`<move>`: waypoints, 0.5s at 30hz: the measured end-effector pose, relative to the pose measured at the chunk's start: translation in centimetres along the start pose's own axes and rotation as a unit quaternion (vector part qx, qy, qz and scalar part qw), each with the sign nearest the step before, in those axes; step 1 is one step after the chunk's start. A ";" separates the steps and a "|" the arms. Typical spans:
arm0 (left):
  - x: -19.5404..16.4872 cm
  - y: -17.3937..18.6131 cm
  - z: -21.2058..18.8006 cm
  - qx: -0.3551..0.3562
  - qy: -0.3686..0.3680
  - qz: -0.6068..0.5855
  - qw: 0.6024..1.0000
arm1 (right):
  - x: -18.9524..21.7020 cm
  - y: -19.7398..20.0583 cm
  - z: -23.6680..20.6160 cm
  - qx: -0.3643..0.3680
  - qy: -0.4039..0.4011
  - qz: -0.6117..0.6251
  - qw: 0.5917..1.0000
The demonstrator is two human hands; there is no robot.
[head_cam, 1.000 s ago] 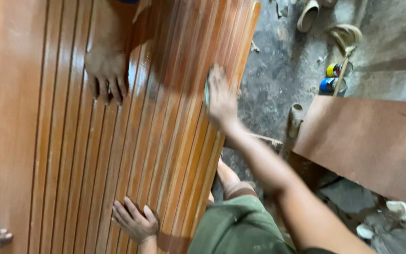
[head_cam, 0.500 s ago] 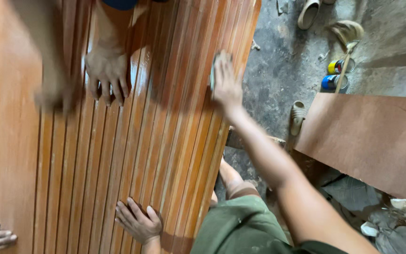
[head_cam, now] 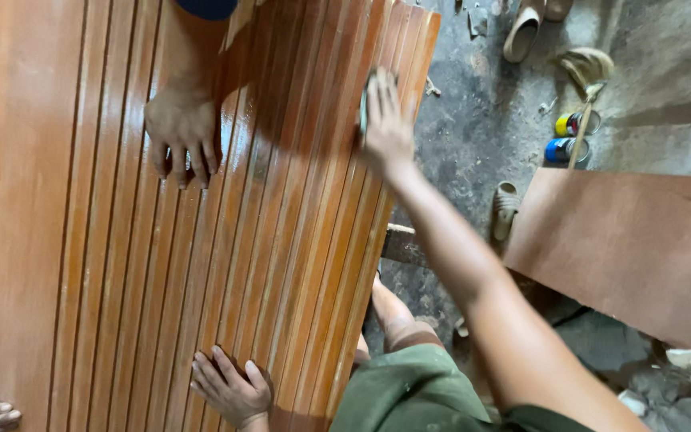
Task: The person sands a large wooden board with a sanding block, moving back and forth along the grain. They briefly inspect the sanding block and continue sanding different sections of the board.
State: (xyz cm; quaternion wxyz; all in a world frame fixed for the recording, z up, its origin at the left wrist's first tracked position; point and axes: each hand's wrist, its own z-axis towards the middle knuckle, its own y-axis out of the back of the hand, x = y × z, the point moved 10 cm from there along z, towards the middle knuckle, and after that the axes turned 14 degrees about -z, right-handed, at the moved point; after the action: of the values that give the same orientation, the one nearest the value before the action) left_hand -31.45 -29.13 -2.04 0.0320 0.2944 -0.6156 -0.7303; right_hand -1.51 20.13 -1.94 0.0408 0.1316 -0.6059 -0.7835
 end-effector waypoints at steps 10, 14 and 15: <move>-0.6 0.2 0.6 0.006 0.000 0.011 1.000 | -1.5 0.3 4.3 -0.070 -0.022 -0.111 0.991; -1.0 0.6 0.9 -0.004 0.005 0.003 1.000 | -1.8 0.1 5.6 -0.043 -0.012 -0.024 0.999; -1.0 0.7 0.9 -0.008 0.002 -0.003 1.000 | -3.0 -1.6 7.9 -0.001 -0.025 -0.013 1.000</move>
State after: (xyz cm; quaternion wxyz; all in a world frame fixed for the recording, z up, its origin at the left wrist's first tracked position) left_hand -31.23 -28.13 -0.94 0.0337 0.2975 -0.6087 -0.7348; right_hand -0.47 28.62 -1.18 0.0155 0.1203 -0.6041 -0.7876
